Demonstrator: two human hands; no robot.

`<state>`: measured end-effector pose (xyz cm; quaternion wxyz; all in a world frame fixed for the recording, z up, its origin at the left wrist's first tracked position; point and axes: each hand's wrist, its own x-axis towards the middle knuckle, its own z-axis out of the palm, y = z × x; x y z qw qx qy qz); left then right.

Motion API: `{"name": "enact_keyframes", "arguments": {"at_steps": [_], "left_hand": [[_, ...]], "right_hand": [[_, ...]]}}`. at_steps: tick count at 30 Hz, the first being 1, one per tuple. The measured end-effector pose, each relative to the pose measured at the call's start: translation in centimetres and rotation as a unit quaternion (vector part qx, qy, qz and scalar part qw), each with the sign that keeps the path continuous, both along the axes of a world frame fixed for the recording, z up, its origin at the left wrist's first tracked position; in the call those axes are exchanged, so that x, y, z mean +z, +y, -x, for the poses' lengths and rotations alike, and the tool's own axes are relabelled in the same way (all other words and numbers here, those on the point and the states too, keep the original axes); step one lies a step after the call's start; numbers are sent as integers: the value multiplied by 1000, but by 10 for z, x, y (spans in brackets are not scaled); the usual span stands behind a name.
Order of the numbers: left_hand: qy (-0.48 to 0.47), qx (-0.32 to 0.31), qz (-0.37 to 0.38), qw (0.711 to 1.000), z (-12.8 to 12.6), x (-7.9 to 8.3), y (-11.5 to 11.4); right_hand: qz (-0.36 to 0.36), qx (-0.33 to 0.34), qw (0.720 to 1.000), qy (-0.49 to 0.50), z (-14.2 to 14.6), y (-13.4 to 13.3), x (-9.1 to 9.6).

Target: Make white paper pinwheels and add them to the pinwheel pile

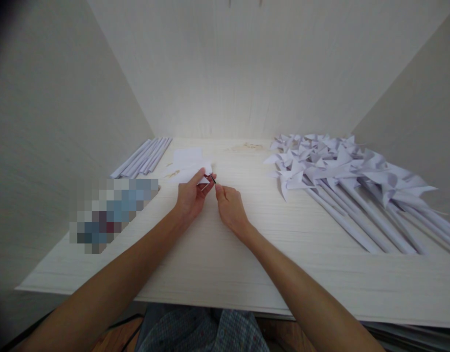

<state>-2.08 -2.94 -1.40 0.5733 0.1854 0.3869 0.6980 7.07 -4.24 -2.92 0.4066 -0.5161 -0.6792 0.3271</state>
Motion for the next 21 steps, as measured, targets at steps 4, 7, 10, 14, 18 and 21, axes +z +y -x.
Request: {"name": "enact_keyframes", "arguments": {"at_steps": [4,7,10,14,18,21], "left_hand": [[5,0,2,1000,1,0,1],[10,1,0,1000,1,0,2],[17,3,-4,1000,1,-1,2],[25,-1,-14,1000,1,-1,2],[13,8,-16,1000,3,1,3],[8,19,-13,1000,6,3,4]], "right_hand": [[3,8,1000,0,0,0,0],[3,14,1000,5,0,0,0],[-1,20,1000,15,0,-1,-1],[8,21,999,44,-1,-3,-2],[11,46,998,47,-1,-3,-3],[24,55,995,82,-2,-3,-4]]}}
